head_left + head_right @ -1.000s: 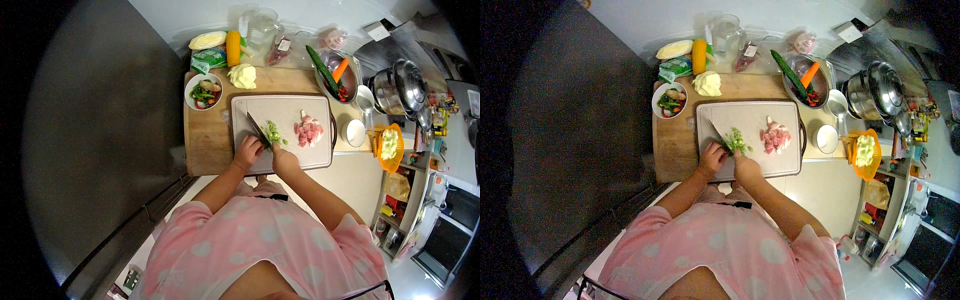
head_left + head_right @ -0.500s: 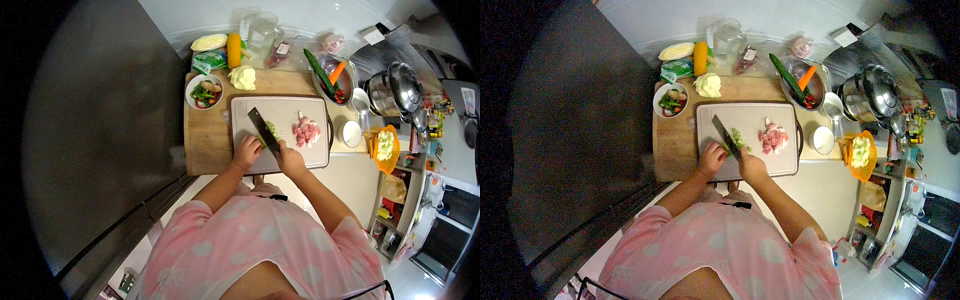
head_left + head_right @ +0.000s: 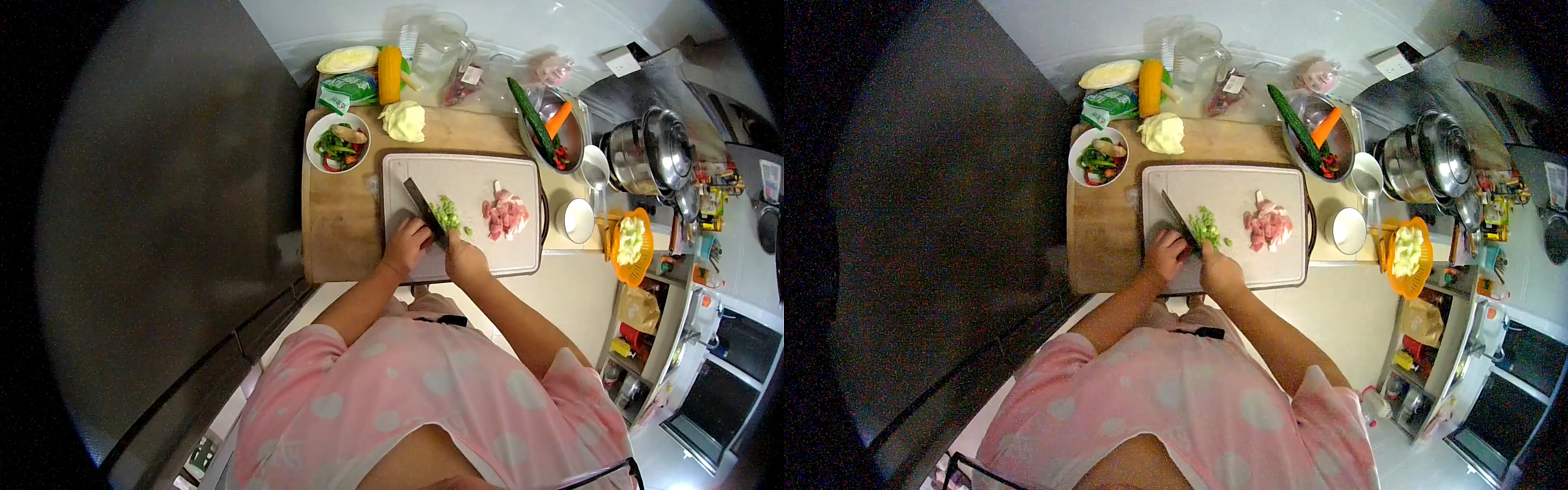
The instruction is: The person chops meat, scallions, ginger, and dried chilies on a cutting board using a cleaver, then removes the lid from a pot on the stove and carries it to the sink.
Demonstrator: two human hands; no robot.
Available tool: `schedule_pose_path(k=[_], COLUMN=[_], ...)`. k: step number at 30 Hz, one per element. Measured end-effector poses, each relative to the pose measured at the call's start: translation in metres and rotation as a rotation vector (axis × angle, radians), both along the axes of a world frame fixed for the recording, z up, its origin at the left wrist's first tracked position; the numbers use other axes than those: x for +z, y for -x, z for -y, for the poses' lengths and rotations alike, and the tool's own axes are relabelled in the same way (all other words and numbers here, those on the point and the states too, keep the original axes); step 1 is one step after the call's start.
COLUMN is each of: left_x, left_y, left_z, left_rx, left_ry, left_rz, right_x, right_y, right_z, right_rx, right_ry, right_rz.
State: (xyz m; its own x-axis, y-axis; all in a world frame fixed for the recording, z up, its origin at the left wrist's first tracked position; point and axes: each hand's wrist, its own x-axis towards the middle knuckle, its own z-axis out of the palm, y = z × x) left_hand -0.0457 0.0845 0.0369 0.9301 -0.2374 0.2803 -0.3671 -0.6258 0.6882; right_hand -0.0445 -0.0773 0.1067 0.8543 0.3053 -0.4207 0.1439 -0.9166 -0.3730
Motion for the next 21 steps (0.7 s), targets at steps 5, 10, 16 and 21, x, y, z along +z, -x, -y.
schedule_pose_path(k=[5, 10, 16, 21], left_x=[0.008, -0.008, 0.011, 0.002], left_y=[-0.001, 0.001, 0.011, 0.013], left_z=[0.001, 0.001, -0.007, -0.008], left_rx=[0.001, -0.048, -0.104, -0.102], left_ry=[-0.019, 0.016, -0.049, -0.007], left_rz=[0.036, 0.011, -0.017, -0.054], right_x=[0.001, -0.001, -0.008, -0.006], right_y=[-0.002, -0.003, 0.002, 0.001], right_z=[-0.004, 0.001, 0.001, 0.000], right_rx=[-0.035, -0.048, -0.029, -0.019], right_ry=[-0.028, -0.016, -0.036, -0.005], right_rz=[0.073, 0.068, 0.104, 0.074])
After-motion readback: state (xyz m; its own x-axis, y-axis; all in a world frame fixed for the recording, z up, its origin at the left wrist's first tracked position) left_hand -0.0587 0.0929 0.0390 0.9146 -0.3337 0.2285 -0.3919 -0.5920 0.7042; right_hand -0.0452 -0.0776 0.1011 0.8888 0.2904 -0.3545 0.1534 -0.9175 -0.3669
